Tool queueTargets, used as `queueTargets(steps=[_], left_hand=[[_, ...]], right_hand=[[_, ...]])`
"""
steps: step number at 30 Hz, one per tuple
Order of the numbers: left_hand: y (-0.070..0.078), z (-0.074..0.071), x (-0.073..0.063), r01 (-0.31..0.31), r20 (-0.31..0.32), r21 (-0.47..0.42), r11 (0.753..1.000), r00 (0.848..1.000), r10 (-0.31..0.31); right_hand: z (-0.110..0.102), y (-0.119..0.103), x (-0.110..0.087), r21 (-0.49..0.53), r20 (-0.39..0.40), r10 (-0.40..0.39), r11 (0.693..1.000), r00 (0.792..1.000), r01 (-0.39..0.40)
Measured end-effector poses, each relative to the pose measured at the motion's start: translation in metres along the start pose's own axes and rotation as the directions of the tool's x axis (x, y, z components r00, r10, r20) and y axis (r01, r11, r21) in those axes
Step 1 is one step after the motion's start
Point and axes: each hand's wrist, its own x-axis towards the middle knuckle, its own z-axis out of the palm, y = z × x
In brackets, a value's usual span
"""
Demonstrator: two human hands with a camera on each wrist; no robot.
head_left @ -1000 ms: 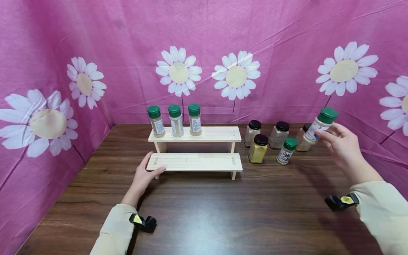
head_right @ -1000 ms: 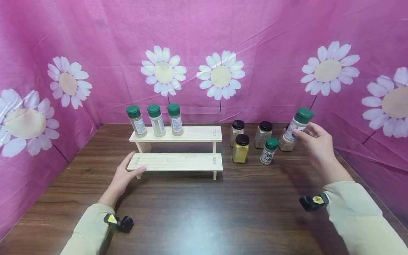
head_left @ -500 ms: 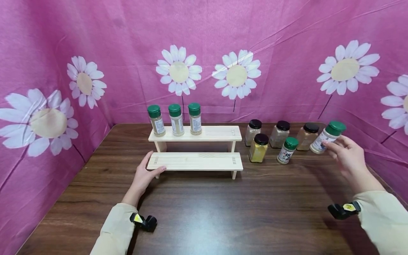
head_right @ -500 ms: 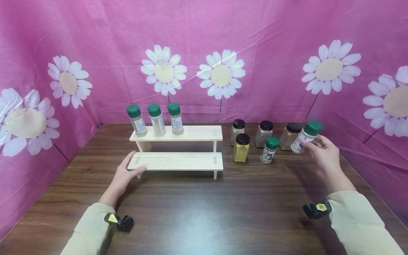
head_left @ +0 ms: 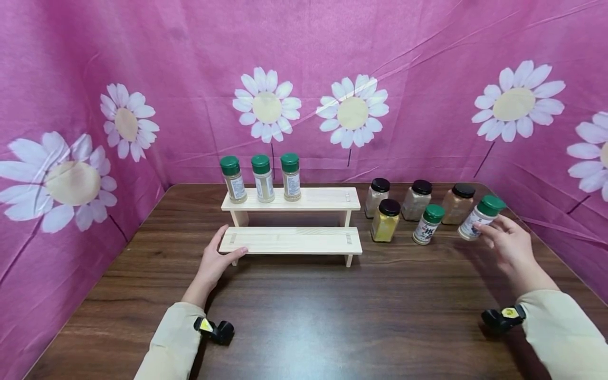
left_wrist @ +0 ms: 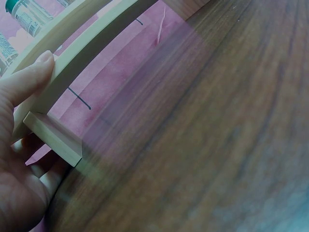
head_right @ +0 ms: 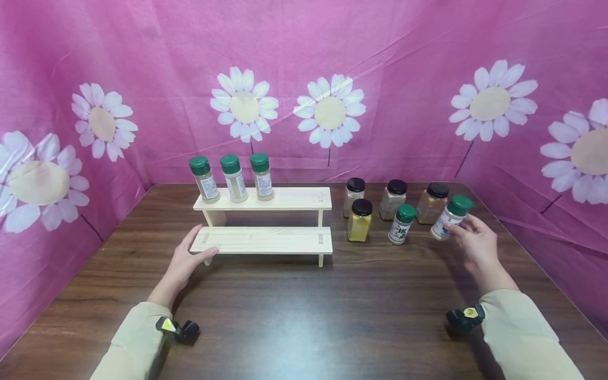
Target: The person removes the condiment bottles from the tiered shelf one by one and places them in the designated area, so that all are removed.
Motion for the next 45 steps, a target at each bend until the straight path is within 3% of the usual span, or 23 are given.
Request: queueTargets(steps=[6,12,20,37,45], left_hand=[[0.0,0.001,-0.001,0.003,0.006,-0.011,1.0,1.0,-0.003],[0.0,0.002,-0.001,0.014,0.017,-0.029,0.999,1.0,-0.014],[0.0,0.002,-0.001,0.013,0.015,-0.055,0.998,1.0,-0.012],[0.0,0.001,0.0,0.02,0.011,-0.022,1.0,1.0,-0.02],[-0.002,0.001,0.0,0.001,0.002,-0.012,1.0,1.0,0.0]], right_hand=[[0.019,-0.012,-0.02,0.089,0.017,0.03,0.996,0.999,-0.031],[0.008,0.003,-0.014,0.053,-0.014,0.046,0.998,0.999,-0.045],[0.014,-0.002,-0.021,0.173,-0.007,0.066,0.983,0.998,-0.064],[0.019,-0.002,-0.024,0.216,-0.045,0.096,0.973,0.994,-0.084],[0.02,0.001,-0.024,0.183,-0.053,0.105,0.979,0.993,-0.093]])
